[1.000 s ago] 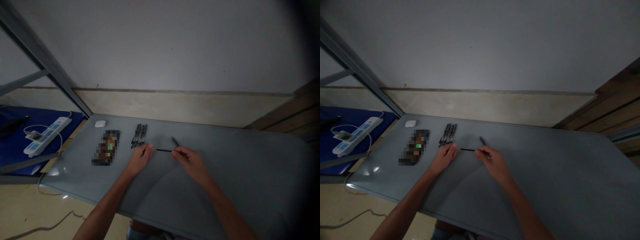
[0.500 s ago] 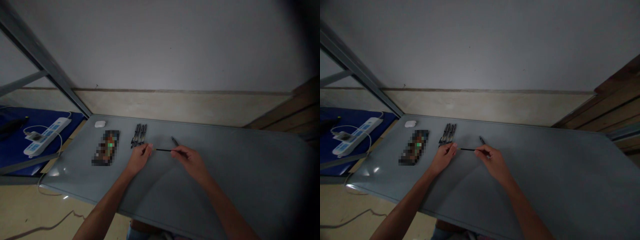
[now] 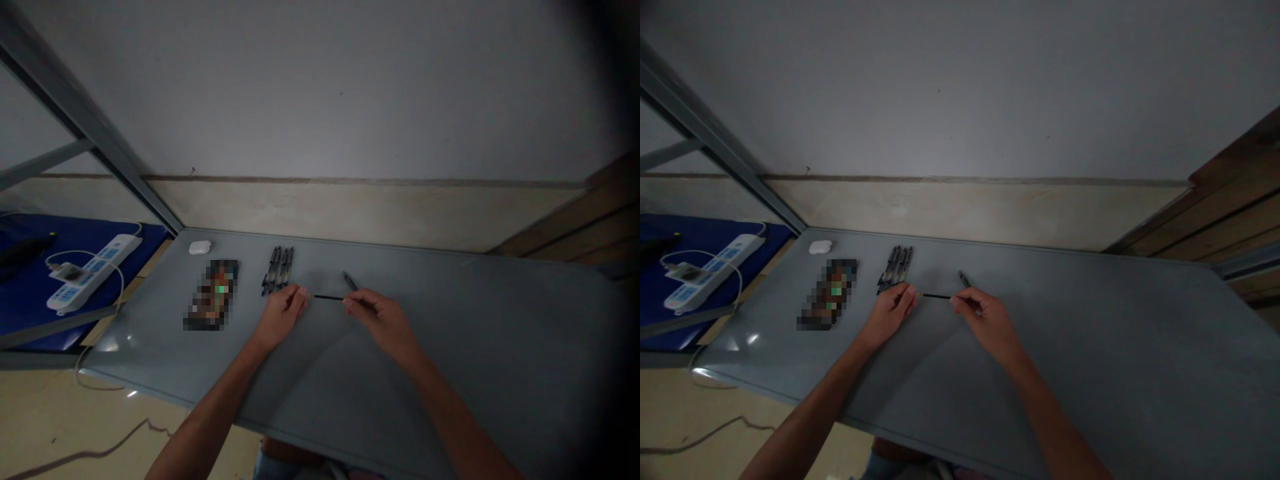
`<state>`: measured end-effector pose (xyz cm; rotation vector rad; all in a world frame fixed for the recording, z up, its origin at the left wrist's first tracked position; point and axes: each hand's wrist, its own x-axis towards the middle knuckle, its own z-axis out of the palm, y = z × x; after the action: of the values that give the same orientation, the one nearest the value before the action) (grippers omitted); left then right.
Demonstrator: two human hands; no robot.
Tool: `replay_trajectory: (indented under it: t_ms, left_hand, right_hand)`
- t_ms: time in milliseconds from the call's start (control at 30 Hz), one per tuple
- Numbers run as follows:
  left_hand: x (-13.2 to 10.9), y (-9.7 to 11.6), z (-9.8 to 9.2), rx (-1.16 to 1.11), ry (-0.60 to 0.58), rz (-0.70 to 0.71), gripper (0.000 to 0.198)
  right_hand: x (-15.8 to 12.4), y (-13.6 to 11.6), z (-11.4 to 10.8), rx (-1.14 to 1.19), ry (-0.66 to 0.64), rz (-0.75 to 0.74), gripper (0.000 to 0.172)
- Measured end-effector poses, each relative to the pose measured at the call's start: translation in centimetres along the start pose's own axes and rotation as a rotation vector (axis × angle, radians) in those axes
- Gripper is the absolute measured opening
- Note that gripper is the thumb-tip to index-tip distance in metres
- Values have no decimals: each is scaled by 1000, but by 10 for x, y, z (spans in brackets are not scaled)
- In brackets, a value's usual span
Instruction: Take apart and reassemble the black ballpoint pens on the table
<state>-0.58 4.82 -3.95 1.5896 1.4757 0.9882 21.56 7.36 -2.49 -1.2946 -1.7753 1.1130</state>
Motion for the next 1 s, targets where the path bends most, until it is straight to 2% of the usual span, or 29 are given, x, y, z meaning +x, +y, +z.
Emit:
replay_trajectory:
  t_ms: [100,167,300,400,467,600,700,767,867,1000]
  left_hand:
    - [-2,1,1,77,-25,57,39]
    - [-3,1,2,106,-27,82,37]
    - [-3,2,5,96,26,61,38]
    - [-2,0,3,93,73,28,42]
    - [0,-2,2,101,78,14,43]
    - [1,-5,1,137,78,31,39]
    - [0,-4,2,139,66,46,36]
    - [-1,-3,3,119,57,39,33]
    - [-1,-1,3,96,48,17,30]
    - [0,-4,3,153,67,-2,40]
  right_hand:
    - [0,2,0,21,1,39,44]
    - [0,3,-1,19,0,52,46]
    - [2,6,-1,5,24,22,25]
    - [2,6,0,-4,54,1,20]
    - [1,6,1,-25,43,5,24]
    - [0,4,1,-43,0,14,43]
    - [-1,4,1,-36,1,41,48]
    - [0,3,1,-33,7,46,45]
    - [1,4,2,-28,31,20,29]
    - [1,3,4,-3,51,-3,20]
